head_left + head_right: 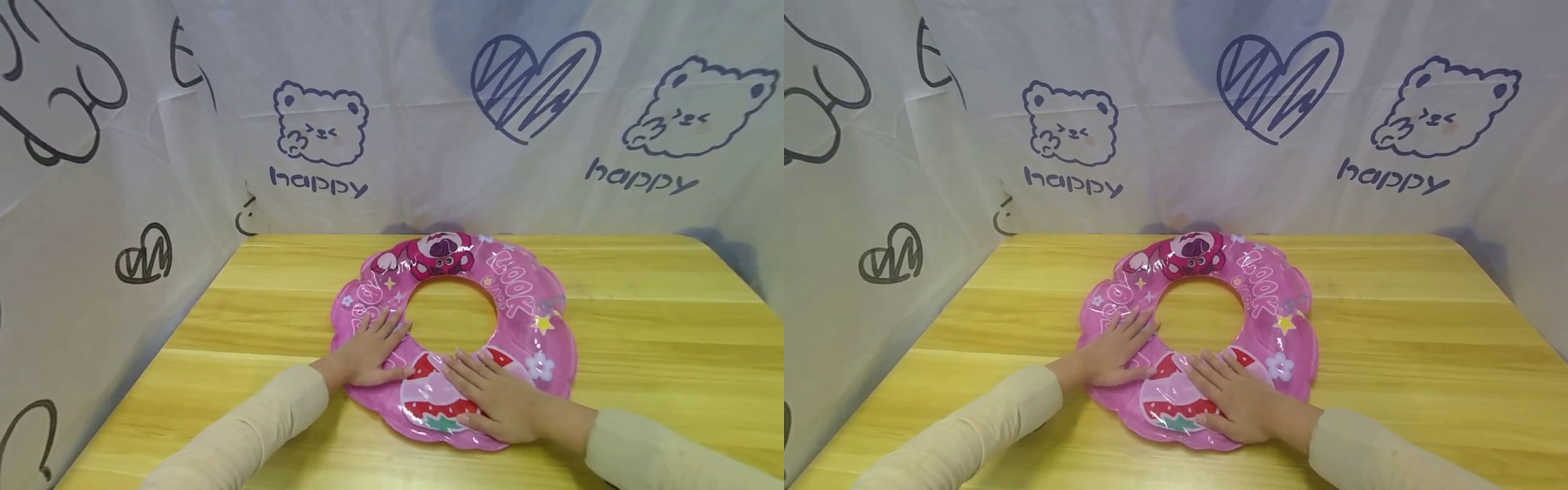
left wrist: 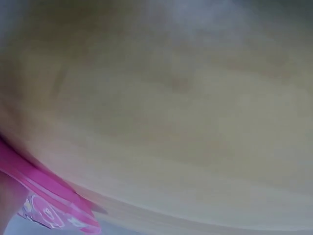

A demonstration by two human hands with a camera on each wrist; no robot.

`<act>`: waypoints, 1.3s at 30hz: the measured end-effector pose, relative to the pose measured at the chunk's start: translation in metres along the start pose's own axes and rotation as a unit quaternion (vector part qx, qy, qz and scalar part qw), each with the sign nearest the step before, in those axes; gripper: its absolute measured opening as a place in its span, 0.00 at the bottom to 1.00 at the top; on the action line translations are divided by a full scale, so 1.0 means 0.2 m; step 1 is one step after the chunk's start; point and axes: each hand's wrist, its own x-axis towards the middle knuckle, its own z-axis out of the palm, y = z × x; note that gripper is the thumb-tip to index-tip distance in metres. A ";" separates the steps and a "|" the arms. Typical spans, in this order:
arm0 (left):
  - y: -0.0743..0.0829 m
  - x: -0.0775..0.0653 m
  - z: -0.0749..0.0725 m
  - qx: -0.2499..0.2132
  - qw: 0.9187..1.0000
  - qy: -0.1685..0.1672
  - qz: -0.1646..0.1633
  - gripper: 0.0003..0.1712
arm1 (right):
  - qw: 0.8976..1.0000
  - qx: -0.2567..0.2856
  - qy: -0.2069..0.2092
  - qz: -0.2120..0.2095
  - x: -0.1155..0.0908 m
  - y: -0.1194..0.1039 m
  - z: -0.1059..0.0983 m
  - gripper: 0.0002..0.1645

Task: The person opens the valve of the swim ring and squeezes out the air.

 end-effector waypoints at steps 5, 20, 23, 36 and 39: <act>-0.03 0.02 -0.01 -0.001 1.000 0.028 0.009 0.35 | 1.000 -0.018 0.014 -0.016 0.00 0.01 0.00 0.39; -0.11 0.19 -0.04 0.070 0.983 0.118 -0.125 0.52 | 0.999 -0.026 0.014 -0.014 0.00 0.01 0.00 0.39; -0.12 0.22 -0.04 0.073 0.983 0.092 -0.138 0.55 | 1.000 -0.020 0.014 -0.013 0.00 0.01 0.01 0.39; -0.13 0.25 -0.04 0.023 0.990 0.015 -0.139 0.53 | 1.000 -0.013 0.001 0.000 -0.01 0.02 0.02 0.40; -0.13 0.26 -0.05 0.017 0.989 -0.012 -0.149 0.52 | 1.000 -0.013 0.001 -0.002 -0.01 0.02 0.02 0.40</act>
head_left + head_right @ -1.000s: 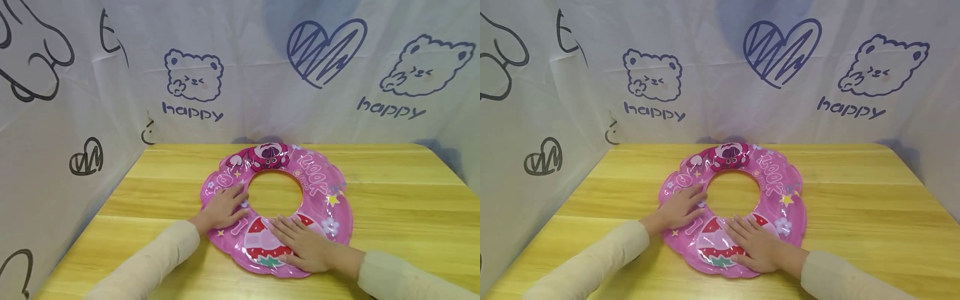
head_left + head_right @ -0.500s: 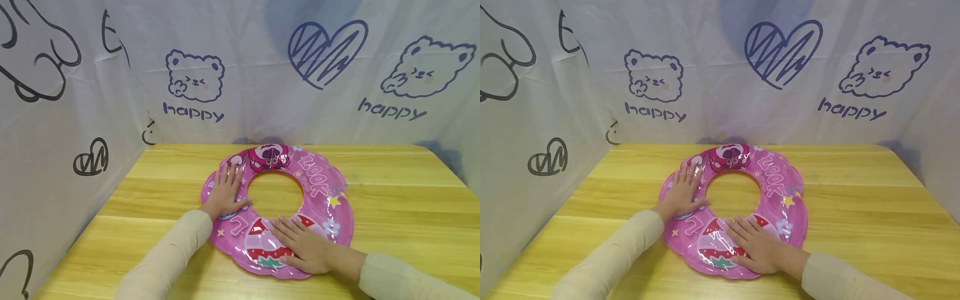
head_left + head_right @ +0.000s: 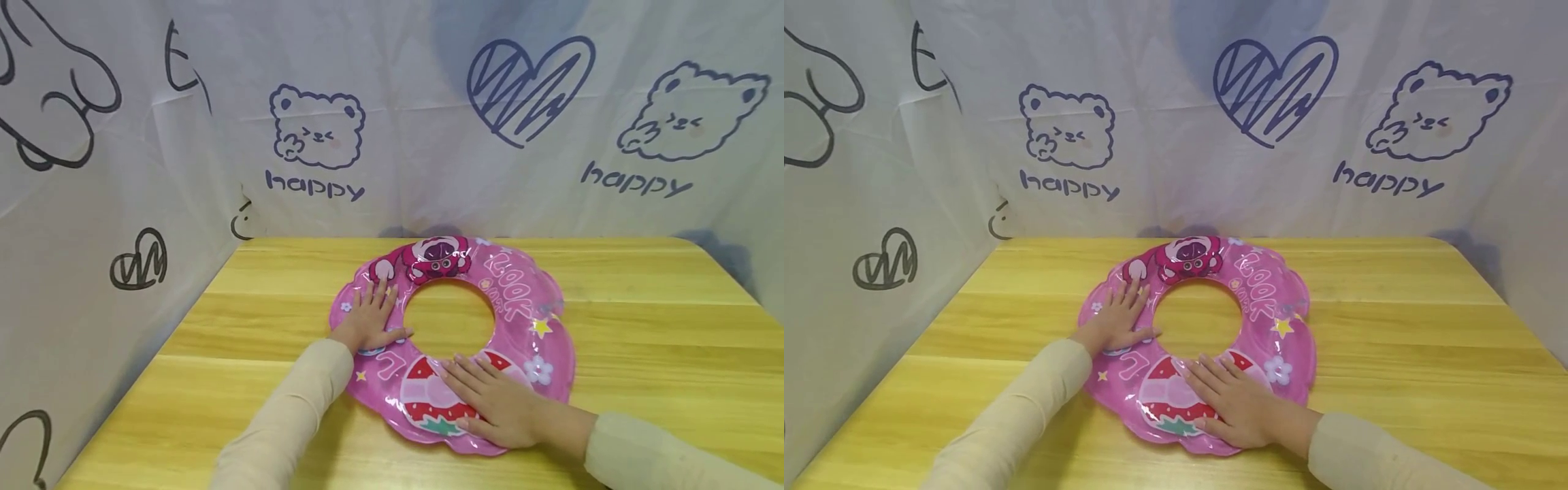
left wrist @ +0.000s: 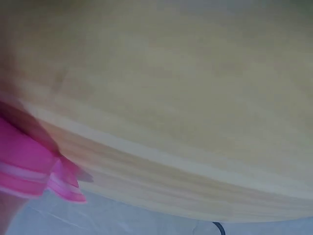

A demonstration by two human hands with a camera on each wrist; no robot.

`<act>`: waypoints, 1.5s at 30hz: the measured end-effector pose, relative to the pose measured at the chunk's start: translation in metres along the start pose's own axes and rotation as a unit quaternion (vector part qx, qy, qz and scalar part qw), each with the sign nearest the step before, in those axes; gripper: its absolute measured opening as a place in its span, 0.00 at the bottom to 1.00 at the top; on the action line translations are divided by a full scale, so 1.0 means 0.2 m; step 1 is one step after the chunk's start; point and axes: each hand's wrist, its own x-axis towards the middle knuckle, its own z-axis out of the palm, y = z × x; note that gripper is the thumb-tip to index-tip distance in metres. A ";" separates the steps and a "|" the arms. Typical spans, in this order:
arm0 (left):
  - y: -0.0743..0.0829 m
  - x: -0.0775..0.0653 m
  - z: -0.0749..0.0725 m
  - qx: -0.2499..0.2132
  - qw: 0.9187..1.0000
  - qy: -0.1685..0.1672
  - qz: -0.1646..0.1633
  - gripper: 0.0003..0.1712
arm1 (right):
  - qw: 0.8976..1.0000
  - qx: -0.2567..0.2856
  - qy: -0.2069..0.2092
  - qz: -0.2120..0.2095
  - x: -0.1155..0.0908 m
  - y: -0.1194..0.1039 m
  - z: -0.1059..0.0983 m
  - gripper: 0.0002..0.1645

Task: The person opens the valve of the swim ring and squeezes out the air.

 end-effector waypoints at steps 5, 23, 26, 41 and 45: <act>0.00 0.00 -0.02 0.006 1.000 -0.029 -0.009 0.51 | 1.000 0.002 -0.004 -0.003 0.00 0.00 0.00 0.40; 0.00 -0.04 -0.03 0.046 0.997 0.050 0.019 0.53 | 1.000 0.004 0.007 -0.005 0.01 0.00 0.00 0.40; 0.04 -0.08 -0.05 0.052 0.996 0.062 0.042 0.51 | 1.000 -0.011 0.022 -0.011 0.00 0.00 -0.01 0.39; 0.32 -0.41 -0.02 0.004 0.992 0.042 0.120 0.47 | 0.995 -0.011 0.095 -0.020 -0.04 0.00 -0.10 0.42; 0.37 -0.47 0.03 0.007 0.988 0.045 0.150 0.46 | 0.989 -0.074 0.120 -0.043 -0.08 0.08 -0.12 0.41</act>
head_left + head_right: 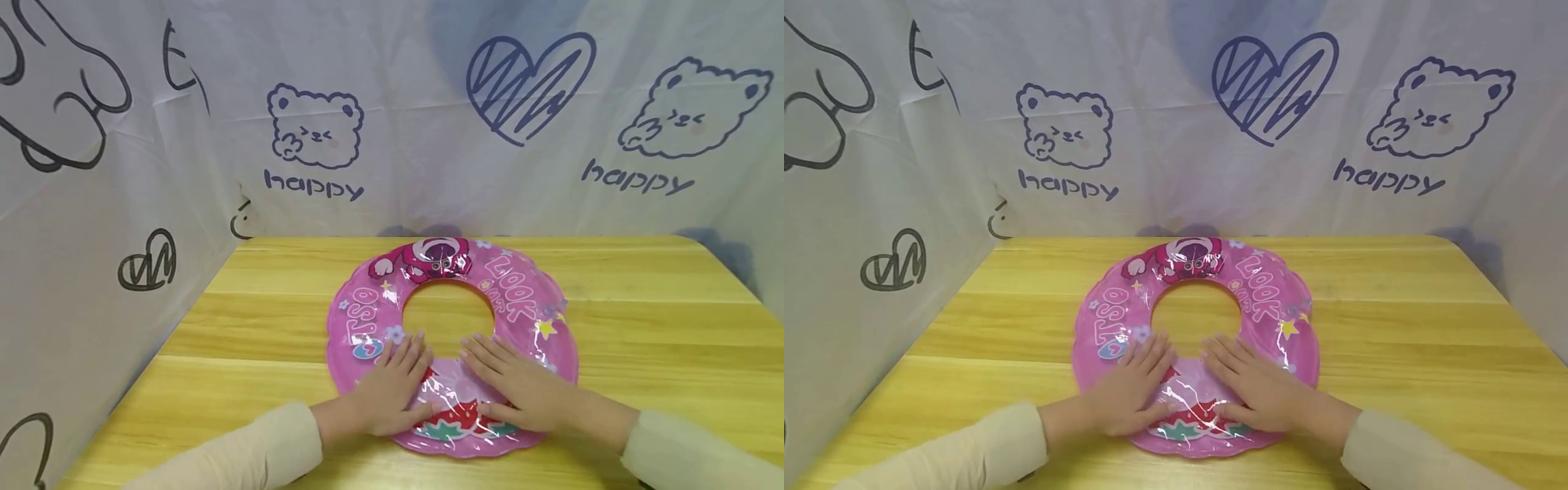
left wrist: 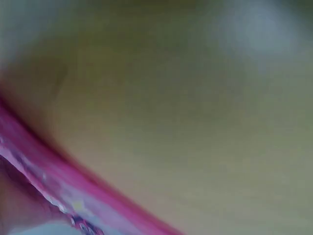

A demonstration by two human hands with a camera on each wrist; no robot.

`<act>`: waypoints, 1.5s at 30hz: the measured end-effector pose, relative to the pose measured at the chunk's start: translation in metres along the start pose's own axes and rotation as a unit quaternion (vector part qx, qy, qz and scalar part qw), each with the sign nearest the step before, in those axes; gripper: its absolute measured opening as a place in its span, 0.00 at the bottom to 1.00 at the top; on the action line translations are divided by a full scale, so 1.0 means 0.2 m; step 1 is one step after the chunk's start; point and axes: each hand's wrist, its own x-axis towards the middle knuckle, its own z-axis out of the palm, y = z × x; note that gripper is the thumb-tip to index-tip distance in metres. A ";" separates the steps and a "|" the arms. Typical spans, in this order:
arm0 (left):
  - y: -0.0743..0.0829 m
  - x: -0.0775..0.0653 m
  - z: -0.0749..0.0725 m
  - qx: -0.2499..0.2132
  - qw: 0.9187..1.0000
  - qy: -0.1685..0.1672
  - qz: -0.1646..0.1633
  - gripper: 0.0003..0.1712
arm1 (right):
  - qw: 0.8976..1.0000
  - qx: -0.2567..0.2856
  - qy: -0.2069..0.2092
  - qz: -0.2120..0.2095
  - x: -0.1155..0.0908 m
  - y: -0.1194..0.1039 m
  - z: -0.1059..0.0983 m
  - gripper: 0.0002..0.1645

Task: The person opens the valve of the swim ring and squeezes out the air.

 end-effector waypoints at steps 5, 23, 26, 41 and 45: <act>0.03 -0.04 0.07 0.024 0.997 0.017 0.074 0.43 | 0.998 -0.059 0.027 -0.014 -0.08 0.12 0.01 0.43; 0.02 -0.04 0.11 0.045 0.993 -0.006 0.108 0.40 | 0.998 -0.016 -0.034 0.051 -0.13 0.23 0.10 0.44; 0.02 -0.04 0.10 0.043 0.993 -0.011 0.107 0.40 | 0.997 -0.004 -0.048 0.056 -0.12 0.23 0.09 0.43; -0.16 -0.07 0.06 0.075 0.978 -0.035 0.190 0.42 | 0.999 -0.003 -0.033 0.038 -0.13 0.12 0.05 0.39; -0.26 -0.08 0.03 0.115 0.968 -0.022 0.221 0.45 | 0.998 -0.062 0.016 -0.016 -0.14 0.08 0.06 0.39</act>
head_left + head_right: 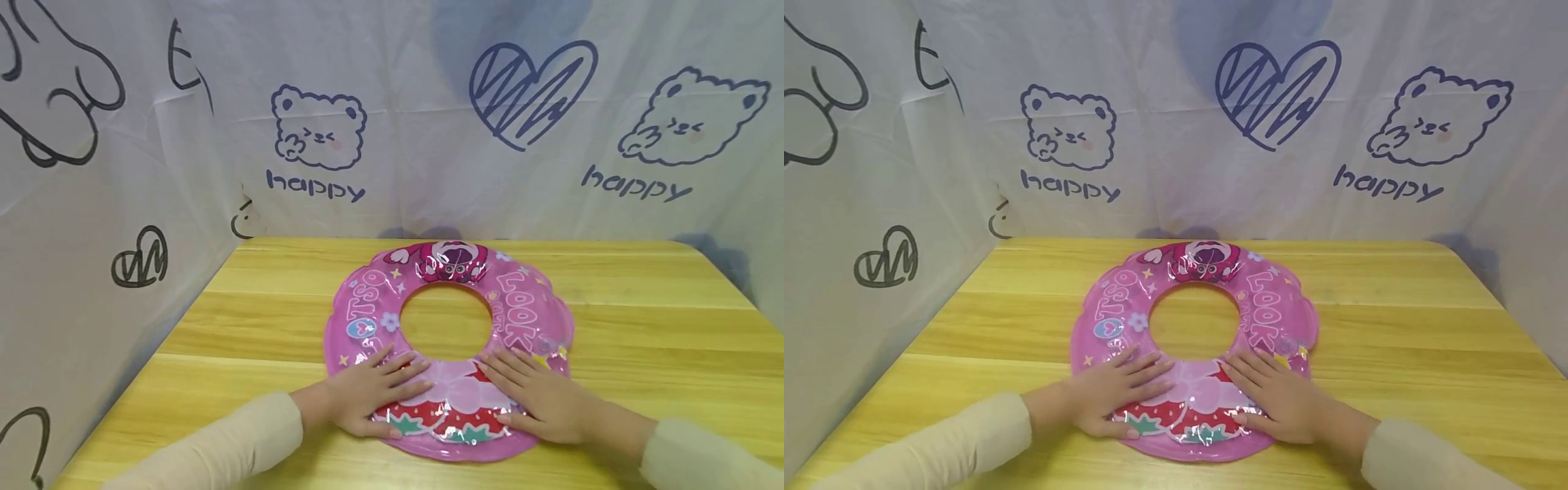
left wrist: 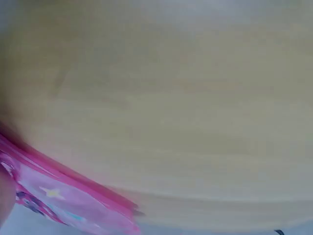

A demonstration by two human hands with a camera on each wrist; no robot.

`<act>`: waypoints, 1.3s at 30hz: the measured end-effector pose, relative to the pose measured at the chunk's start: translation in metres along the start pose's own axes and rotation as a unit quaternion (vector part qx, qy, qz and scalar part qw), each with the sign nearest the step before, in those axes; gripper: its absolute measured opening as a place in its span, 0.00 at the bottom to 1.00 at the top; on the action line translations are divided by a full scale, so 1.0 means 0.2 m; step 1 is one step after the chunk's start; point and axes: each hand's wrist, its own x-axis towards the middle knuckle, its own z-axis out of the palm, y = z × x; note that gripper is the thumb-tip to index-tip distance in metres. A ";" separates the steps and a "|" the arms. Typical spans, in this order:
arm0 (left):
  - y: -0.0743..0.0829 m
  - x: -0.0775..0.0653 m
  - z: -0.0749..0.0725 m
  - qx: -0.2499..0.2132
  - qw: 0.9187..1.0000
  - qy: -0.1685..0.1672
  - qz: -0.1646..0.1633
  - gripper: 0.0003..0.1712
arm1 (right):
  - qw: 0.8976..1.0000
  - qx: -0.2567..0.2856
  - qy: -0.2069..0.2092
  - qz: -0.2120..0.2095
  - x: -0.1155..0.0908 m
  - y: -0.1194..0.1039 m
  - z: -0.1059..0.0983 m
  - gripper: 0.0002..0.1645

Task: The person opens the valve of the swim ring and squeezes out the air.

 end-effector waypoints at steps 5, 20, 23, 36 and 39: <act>-0.10 -0.06 0.00 0.036 0.999 0.003 -0.005 0.50 | 1.000 -0.008 -0.008 -0.006 0.01 -0.07 -0.01 0.39; -0.20 -0.07 -0.03 -0.007 0.998 -0.015 -0.055 0.46 | 0.997 0.037 -0.063 0.027 0.07 -0.08 0.02 0.37; -0.20 -0.06 -0.06 -0.014 0.997 -0.021 -0.067 0.43 | 0.995 0.056 -0.072 0.051 0.08 -0.11 0.02 0.37; 0.16 0.19 -0.07 -0.066 0.985 0.010 -0.159 0.50 | 0.961 0.167 -0.127 0.180 0.16 -0.30 -0.06 0.37; 0.21 0.21 -0.05 -0.067 0.980 -0.007 -0.186 0.52 | 0.966 0.134 -0.122 0.182 0.17 -0.29 -0.07 0.39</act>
